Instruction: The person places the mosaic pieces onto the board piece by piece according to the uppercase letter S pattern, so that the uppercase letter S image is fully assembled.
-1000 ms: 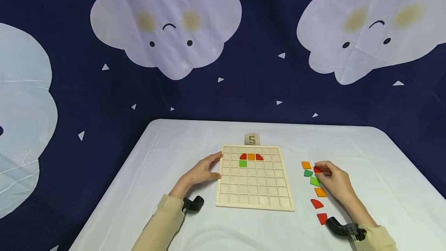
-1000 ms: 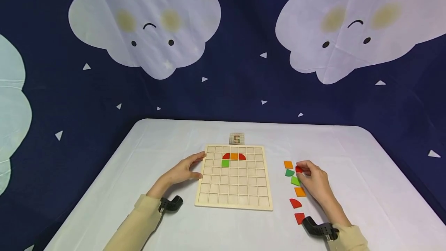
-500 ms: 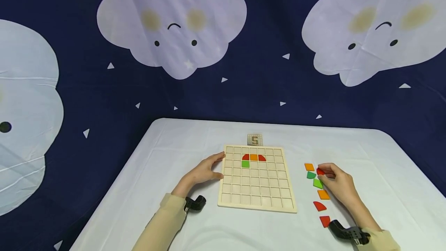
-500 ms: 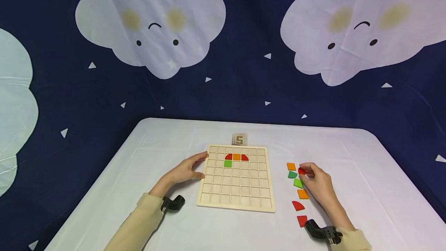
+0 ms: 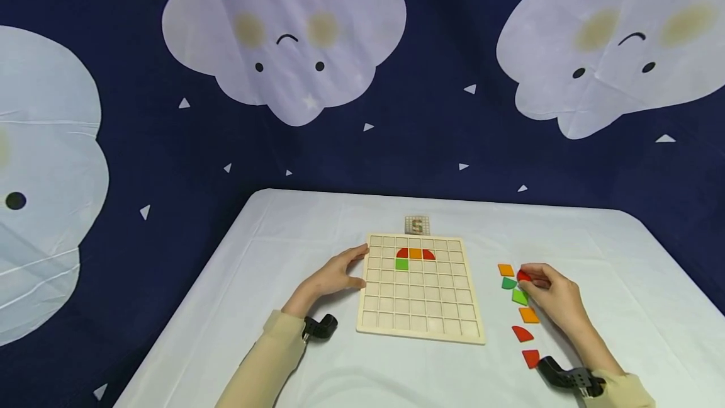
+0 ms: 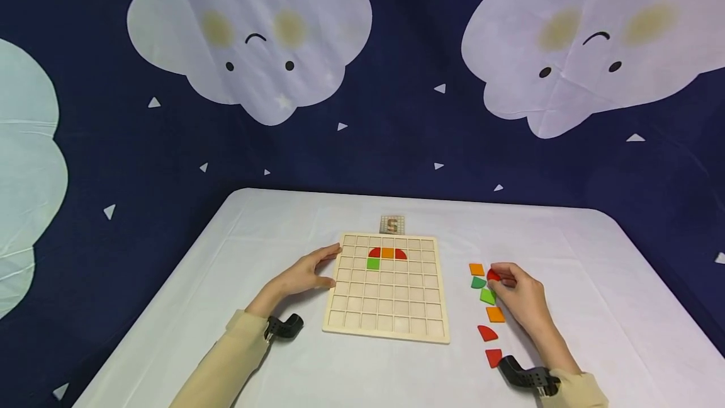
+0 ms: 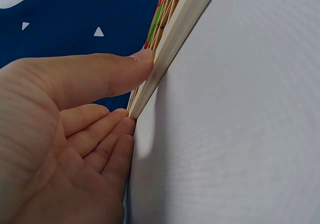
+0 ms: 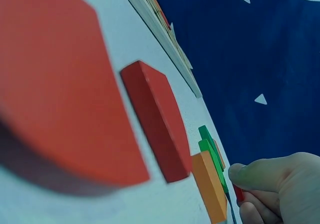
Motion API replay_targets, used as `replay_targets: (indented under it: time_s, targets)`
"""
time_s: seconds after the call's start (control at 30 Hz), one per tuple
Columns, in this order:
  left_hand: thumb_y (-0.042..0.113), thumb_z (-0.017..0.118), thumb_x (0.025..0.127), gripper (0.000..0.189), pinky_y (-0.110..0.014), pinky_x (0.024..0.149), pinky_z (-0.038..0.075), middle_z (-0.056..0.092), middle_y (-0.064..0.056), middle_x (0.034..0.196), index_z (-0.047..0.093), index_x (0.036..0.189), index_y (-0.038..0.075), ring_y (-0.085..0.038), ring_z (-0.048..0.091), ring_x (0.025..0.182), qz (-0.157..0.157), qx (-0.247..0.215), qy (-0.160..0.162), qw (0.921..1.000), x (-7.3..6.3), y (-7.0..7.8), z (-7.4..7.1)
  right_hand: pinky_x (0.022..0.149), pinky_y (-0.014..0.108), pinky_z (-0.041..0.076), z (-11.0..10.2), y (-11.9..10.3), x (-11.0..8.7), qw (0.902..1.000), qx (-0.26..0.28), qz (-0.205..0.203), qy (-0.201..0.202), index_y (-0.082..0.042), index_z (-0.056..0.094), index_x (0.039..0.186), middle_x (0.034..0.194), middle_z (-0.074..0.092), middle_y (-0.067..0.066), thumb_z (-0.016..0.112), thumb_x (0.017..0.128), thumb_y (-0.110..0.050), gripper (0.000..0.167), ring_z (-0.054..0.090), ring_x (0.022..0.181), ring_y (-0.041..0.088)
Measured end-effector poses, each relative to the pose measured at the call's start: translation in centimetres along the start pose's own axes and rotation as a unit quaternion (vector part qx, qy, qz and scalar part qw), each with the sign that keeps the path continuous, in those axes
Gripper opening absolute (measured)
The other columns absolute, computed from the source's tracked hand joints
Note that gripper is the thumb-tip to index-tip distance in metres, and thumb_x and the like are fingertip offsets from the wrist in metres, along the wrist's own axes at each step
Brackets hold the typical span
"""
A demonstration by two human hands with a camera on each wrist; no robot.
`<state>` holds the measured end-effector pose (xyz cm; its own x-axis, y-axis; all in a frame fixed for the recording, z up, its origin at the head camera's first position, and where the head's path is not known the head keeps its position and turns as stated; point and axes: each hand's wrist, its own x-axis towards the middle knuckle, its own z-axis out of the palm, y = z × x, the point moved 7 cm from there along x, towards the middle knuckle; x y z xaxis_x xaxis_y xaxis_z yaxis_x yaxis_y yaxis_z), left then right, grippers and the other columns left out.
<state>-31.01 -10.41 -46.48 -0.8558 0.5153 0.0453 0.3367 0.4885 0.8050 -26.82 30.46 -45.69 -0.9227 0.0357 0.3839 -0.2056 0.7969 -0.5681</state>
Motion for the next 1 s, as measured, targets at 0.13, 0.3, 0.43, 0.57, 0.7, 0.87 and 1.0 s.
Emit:
replay_targets:
  time_s: [0.13, 0.3, 0.43, 0.57, 0.7, 0.87, 1.0]
  targets:
    - [0.002, 0.075, 0.076, 0.081, -0.043, 0.111, 0.023, 0.035, -0.017, 0.147, 0.031, 0.144, -0.004, -0.031, 0.030, 0.135, 0.001, 0.004, 0.000, 1.0000, 0.1, 0.1, 0.0, 0.067, 0.006, 0.042, 0.0, 0.1, 0.0, 0.9999, 0.002, 0.009, -0.004, -0.001, 0.065, 0.110, 0.100, 0.068, 0.016, 0.072, 0.083, -0.012, 0.031, 0.062, 0.084, 0.025]
    - [0.002, 0.075, 0.076, 0.081, -0.043, 0.110, 0.024, 0.035, -0.017, 0.147, 0.032, 0.144, -0.003, -0.031, 0.030, 0.135, -0.002, 0.003, 0.000, 1.0000, 0.0, 0.1, 0.0, 0.067, 0.006, 0.042, 0.1, 0.3, -0.1, 0.9999, 0.006, 0.013, -0.005, 0.000, 0.064, 0.111, 0.101, 0.067, 0.017, 0.072, 0.084, -0.013, 0.031, 0.062, 0.086, 0.030]
    - [0.002, 0.075, 0.076, 0.081, -0.042, 0.110, 0.024, 0.035, -0.016, 0.147, 0.031, 0.144, -0.003, -0.030, 0.031, 0.135, -0.003, 0.003, -0.001, 1.0000, 0.1, 0.0, 0.1, 0.067, 0.006, 0.042, 0.1, 0.4, -0.1, 0.9999, 0.008, 0.011, -0.004, -0.001, 0.064, 0.112, 0.101, 0.067, 0.017, 0.072, 0.084, -0.013, 0.031, 0.062, 0.086, 0.030]
    - [0.002, 0.076, 0.076, 0.082, -0.041, 0.111, 0.024, 0.035, -0.016, 0.147, 0.032, 0.145, -0.003, -0.030, 0.030, 0.135, -0.002, 0.010, 0.000, 0.9999, 0.1, -0.2, 0.2, 0.068, 0.005, 0.042, 0.1, 0.3, -0.1, 0.9998, 0.014, 0.012, -0.006, 0.000, 0.063, 0.113, 0.102, 0.067, 0.018, 0.071, 0.085, -0.014, 0.032, 0.062, 0.088, 0.032]
    - [0.003, 0.076, 0.076, 0.082, -0.041, 0.111, 0.024, 0.035, -0.015, 0.147, 0.032, 0.145, -0.002, -0.029, 0.030, 0.135, -0.004, 0.007, 0.002, 1.0000, 0.2, -0.4, 0.2, 0.068, 0.004, 0.041, 0.0, 0.2, 0.0, 0.9997, 0.016, 0.014, -0.009, 0.000, 0.063, 0.115, 0.102, 0.067, 0.018, 0.071, 0.085, -0.015, 0.035, 0.063, 0.089, 0.033]
    - [0.002, 0.076, 0.076, 0.082, -0.040, 0.111, 0.024, 0.035, -0.015, 0.147, 0.031, 0.145, -0.002, -0.028, 0.030, 0.136, -0.002, -0.002, 0.002, 1.0000, 0.2, -0.4, 0.1, 0.068, 0.003, 0.040, -0.5, 0.0, 0.3, 0.9999, 0.011, 0.012, 0.000, 0.000, 0.063, 0.118, 0.100, 0.068, 0.017, 0.072, 0.084, -0.016, 0.039, 0.064, 0.088, 0.030]
    - [0.001, 0.076, 0.076, 0.082, -0.041, 0.111, 0.024, 0.034, -0.015, 0.147, 0.031, 0.145, -0.002, -0.028, 0.030, 0.136, 0.001, -0.006, 0.000, 1.0000, 0.2, -0.4, 0.1, 0.068, 0.003, 0.041, -1.0, -0.2, 0.5, 0.9998, 0.017, 0.010, 0.009, -0.001, 0.063, 0.118, 0.100, 0.069, 0.016, 0.073, 0.084, -0.017, 0.039, 0.065, 0.085, 0.020]
